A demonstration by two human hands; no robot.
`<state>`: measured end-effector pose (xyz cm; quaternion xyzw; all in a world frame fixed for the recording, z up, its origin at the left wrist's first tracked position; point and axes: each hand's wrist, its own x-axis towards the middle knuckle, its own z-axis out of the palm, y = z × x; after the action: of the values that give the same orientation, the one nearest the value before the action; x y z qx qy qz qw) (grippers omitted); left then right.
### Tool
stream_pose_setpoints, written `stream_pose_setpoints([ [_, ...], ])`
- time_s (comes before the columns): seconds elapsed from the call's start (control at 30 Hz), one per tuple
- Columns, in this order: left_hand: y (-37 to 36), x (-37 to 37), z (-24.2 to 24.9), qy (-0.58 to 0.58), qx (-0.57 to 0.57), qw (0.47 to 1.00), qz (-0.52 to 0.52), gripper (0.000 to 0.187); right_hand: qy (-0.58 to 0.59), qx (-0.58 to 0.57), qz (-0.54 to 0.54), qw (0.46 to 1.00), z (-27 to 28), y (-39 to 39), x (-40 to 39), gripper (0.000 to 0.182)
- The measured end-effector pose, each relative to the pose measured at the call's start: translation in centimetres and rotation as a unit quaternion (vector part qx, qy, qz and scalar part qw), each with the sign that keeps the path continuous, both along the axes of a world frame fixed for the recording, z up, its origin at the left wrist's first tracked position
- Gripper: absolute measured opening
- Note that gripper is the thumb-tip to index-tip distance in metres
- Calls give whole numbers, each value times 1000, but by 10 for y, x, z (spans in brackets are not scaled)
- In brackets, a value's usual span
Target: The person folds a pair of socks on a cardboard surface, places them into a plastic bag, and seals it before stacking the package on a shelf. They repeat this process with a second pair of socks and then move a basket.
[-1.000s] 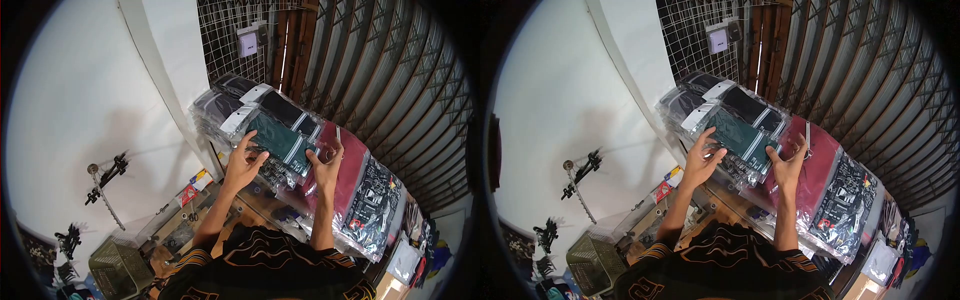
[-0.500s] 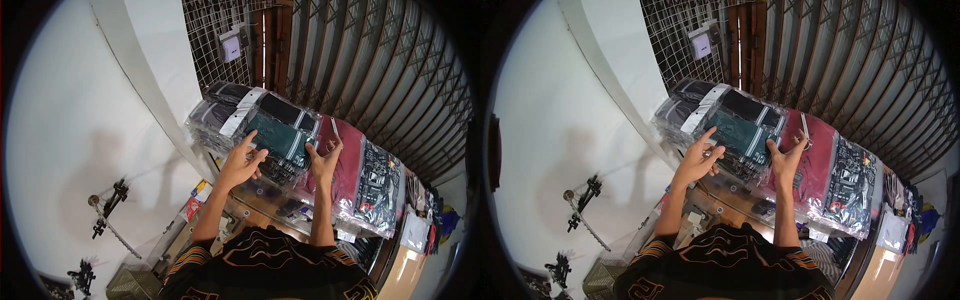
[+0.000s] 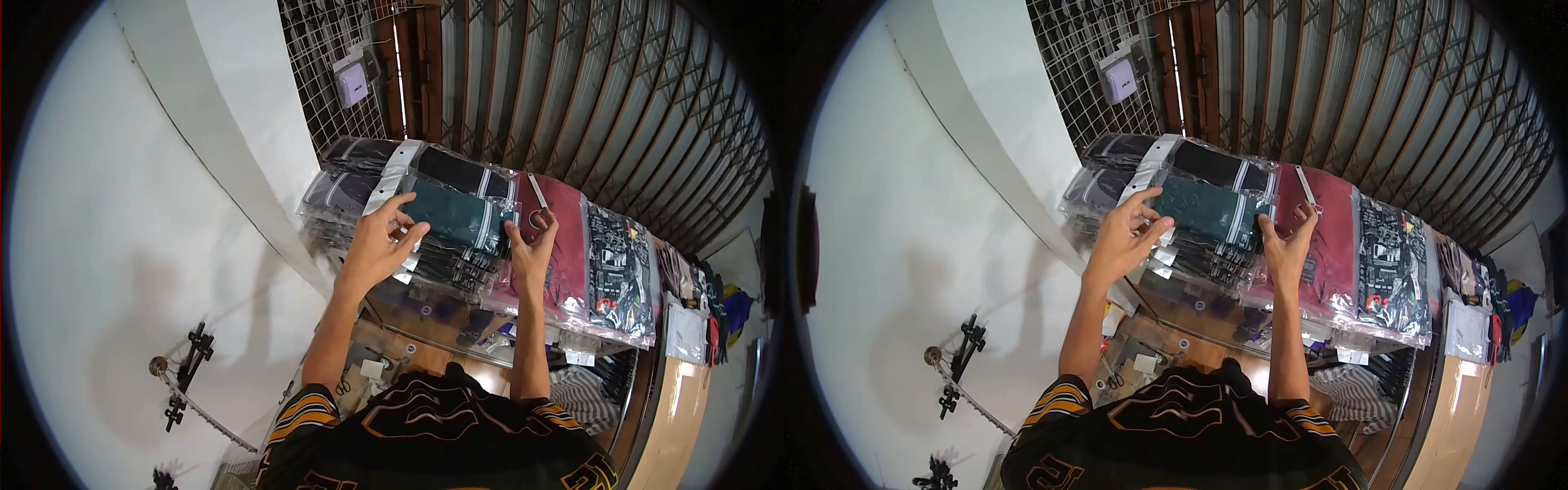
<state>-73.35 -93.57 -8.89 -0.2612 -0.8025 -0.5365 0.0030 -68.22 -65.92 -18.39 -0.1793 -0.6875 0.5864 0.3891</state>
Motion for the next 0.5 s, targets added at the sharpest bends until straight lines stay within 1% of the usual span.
stream_pose_setpoints([
  [0.13, -4, -15, -16, 52, 9, 999, -9, 52, 39, -6, 0, 999, -20, 6, -10, 85],
  [0.17, -5, -18, -19, 56, 3, 998, -6, 51, 34, -19, 0, 999, -23, 8, -11, 85],
  [0.23, -6, -22, -21, 65, -9, 998, 1, 50, 25, -46, 1, 999, -10, -2, -8, 85],
  [0.27, -6, -23, -20, 65, -8, 998, 1, 49, 35, -10, -14, 999, -13, -3, -11, 83],
  [0.37, -10, -28, -18, 64, -13, 998, 0, 48, -8, -3, -14, 1000, -2, -9, -5, 86],
  [0.47, -13, -29, -4, 56, -37, 998, 4, 50, 11, 89, -66, 994, 3, -12, -1, 84],
  [0.5, -13, -32, -2, 98, -38, 994, 10, 50, 8, 120, -79, 990, 6, -13, 0, 82],
])
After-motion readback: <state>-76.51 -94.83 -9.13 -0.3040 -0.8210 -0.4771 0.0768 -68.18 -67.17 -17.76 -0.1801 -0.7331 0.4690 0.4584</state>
